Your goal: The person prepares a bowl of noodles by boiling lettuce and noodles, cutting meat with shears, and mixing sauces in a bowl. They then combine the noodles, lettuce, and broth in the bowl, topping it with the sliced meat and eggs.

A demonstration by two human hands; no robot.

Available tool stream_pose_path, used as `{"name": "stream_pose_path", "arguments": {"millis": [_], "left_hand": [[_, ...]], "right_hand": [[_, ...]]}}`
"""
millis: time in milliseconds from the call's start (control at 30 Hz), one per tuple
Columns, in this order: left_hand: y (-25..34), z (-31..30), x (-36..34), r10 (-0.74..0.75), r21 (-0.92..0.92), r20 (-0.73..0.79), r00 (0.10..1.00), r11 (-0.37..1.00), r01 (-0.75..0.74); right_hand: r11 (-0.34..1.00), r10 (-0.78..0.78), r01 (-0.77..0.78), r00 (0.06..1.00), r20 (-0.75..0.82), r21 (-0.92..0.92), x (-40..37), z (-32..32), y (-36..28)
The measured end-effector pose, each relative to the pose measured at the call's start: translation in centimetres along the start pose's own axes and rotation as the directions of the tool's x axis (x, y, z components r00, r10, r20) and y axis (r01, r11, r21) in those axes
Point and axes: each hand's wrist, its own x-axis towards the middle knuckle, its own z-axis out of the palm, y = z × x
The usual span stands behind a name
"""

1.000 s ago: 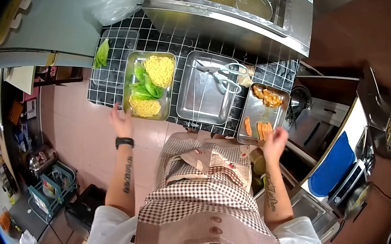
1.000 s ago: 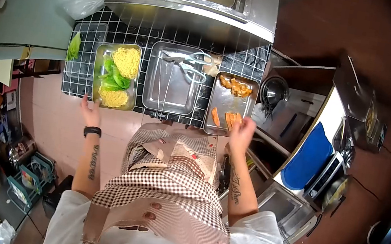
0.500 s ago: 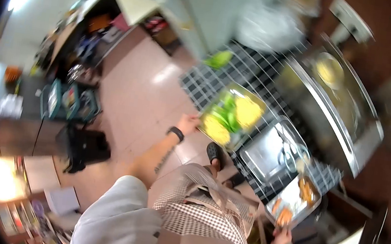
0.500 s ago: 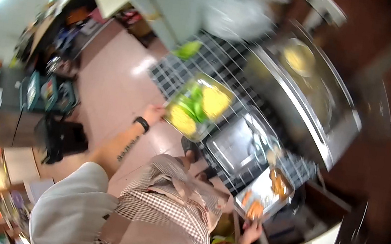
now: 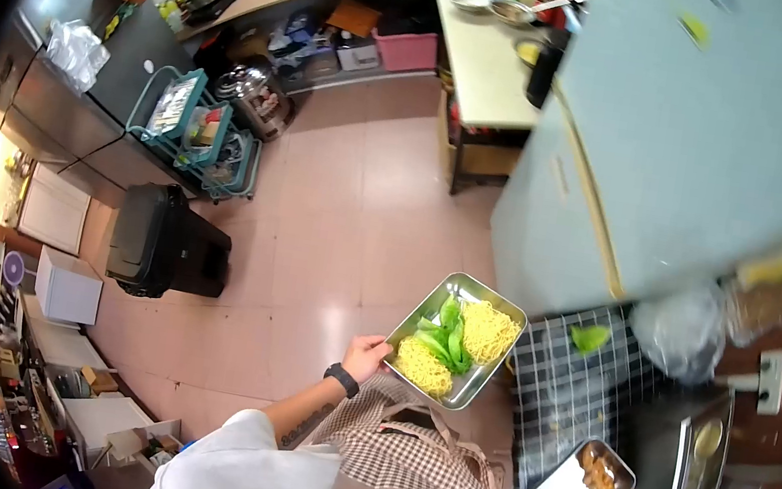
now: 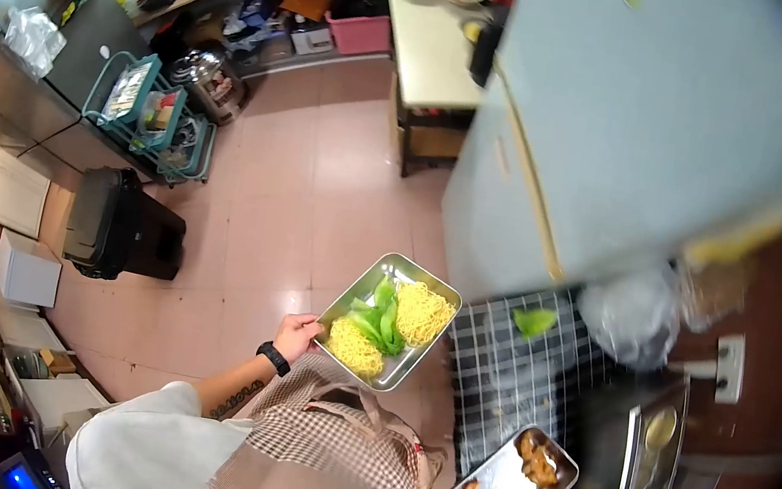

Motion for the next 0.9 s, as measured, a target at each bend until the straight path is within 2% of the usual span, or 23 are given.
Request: {"name": "stream_pose_path", "arguments": {"millis": [33, 67, 100, 133, 167, 200, 333, 367, 433, 500, 600, 667, 733, 800, 900], "left_hand": [[2.2, -2.7, 1.8, 0.012, 0.004, -0.029, 0.999, 1.000, -0.012], [4.2, -4.9, 3.3, 0.017, 0.007, -0.055, 0.998, 1.000, -0.016], [6.3, -6.8, 5.1, 0.029, 0.012, -0.078, 0.996, 1.000, -0.029], [8.4, -8.8, 7.3, 0.047, -0.005, -0.122, 0.991, 0.999, -0.048], [10.0, -10.9, 9.0, 0.059, -0.022, -0.162, 0.985, 0.998, -0.063], [11.5, -12.8, 11.0, 0.063, -0.035, -0.206, 0.977, 0.997, -0.071], [19.5, -18.6, 20.1, 0.148, -0.115, -0.341, 0.928, 0.974, -0.198], [21.4, -19.9, 22.6, 0.170, -0.126, -0.374, 0.911, 0.964, -0.232], [25.7, -22.0, 27.0, 0.184, -0.156, -0.433, 0.882, 0.949, -0.275], [29.3, -24.2, 32.6, 0.193, -0.158, -0.489, 0.851, 0.940, -0.304], [35.8, -26.1, 40.0, 0.210, -0.136, -0.566, 0.797, 0.930, -0.341], [41.9, -28.2, 44.6, 0.198, -0.140, -0.599, 0.776, 0.928, -0.345], [47.0, -29.7, 49.7, 0.193, -0.148, -0.625, 0.757, 0.922, -0.357], [52.3, -31.6, 55.6, 0.207, -0.142, -0.632, 0.746, 0.916, -0.375], [59.1, -34.2, 64.5, 0.258, -0.131, -0.606, 0.752, 0.901, -0.414]], "right_hand": [[0.988, 0.154, -0.152, 0.986, 0.068, -0.026, 1.5, 3.5, -1.6], [0.956, 0.170, -0.152, 0.984, 0.049, -0.250, 5.1, 6.6, 1.4], [0.973, 0.053, -0.075, 0.993, 0.104, 0.219, 6.2, 12.6, -2.7], [0.960, 0.100, -0.131, 0.986, 0.134, 0.247, 6.3, 17.6, -8.3], [0.962, 0.012, -0.087, 0.960, 0.280, 0.260, 7.1, 21.1, -11.9], [0.960, -0.023, -0.072, 0.942, 0.334, 0.270, 8.0, 25.5, -15.5], [0.956, -0.043, -0.094, 0.892, 0.451, 0.276, 11.8, 41.9, -28.2], [0.955, -0.114, -0.046, 0.857, 0.503, 0.294, 12.5, 46.0, -32.1], [0.933, -0.228, 0.023, 0.810, 0.540, 0.360, 15.5, 53.8, -36.9], [0.943, -0.160, -0.057, 0.786, 0.597, 0.327, 17.5, 61.3, -44.4], [0.938, -0.286, 0.074, 0.720, 0.632, 0.339, 22.1, 72.6, -53.8], [0.940, -0.292, 0.081, 0.697, 0.655, 0.332, 23.6, 79.2, -61.1], [0.943, -0.310, 0.122, 0.659, 0.685, 0.309, 25.5, 85.7, -69.1], [0.935, -0.325, 0.099, 0.621, 0.713, 0.340, 27.5, 92.5, -77.1], [0.916, -0.395, 0.198, 0.600, 0.696, 0.349, 30.5, 102.8, -86.7]]}}
